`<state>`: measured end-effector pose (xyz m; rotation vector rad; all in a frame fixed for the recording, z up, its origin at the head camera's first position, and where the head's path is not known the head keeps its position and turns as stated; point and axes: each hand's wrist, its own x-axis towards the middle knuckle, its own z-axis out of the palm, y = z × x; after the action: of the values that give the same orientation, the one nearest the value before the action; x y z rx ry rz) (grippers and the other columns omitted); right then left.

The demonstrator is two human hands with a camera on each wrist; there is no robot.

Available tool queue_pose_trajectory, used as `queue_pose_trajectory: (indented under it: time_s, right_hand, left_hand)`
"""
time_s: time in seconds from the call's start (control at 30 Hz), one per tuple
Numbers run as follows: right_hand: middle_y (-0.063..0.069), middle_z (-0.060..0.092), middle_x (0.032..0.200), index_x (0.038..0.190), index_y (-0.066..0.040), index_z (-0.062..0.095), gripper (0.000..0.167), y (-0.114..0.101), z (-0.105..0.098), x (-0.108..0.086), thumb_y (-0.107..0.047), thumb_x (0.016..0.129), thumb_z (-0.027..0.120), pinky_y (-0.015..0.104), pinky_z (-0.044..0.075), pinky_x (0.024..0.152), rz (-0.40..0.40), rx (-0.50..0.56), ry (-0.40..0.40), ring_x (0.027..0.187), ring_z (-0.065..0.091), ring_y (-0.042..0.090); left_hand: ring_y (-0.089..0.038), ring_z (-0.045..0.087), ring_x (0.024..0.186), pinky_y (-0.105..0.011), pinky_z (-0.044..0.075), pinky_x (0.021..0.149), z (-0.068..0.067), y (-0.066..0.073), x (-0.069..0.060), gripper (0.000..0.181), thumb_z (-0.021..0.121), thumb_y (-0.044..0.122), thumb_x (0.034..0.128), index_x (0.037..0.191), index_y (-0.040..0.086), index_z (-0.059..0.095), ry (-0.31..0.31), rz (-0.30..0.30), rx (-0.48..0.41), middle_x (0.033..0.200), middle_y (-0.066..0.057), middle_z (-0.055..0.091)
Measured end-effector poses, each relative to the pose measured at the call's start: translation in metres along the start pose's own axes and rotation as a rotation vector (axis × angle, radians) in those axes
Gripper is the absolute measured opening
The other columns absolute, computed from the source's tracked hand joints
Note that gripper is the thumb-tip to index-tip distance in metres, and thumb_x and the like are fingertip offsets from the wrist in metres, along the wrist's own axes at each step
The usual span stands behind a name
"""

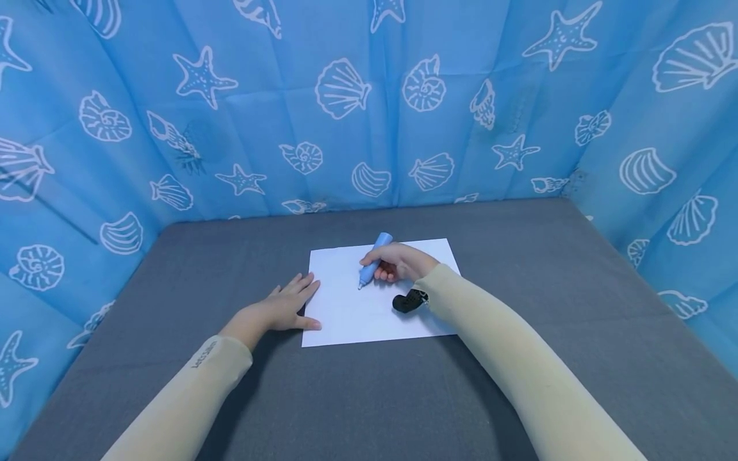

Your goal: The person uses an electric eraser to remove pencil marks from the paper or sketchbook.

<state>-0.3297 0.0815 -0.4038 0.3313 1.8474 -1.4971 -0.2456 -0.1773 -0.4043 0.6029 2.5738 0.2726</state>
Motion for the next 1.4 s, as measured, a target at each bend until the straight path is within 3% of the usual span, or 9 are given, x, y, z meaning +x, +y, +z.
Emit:
queue_pose_trajectory:
  time_s: [1.4]
  right_hand:
    - [0.003,0.053,0.052,0.074,-0.003,0.063,0.022,0.0012,-0.005,0.0014,-0.017,0.089,0.069,0.018,0.037,0.042,-0.007,0.039,0.034,0.041,0.043,0.008]
  left_hand:
    - [-0.037,-0.002,0.147,-0.061,0.003,0.113,0.0019,-0.0005,-0.0009,0.098,0.062,0.058,0.088,0.156,0.005,0.015,0.029,0.014,0.004,0.162,-0.016,0.005]
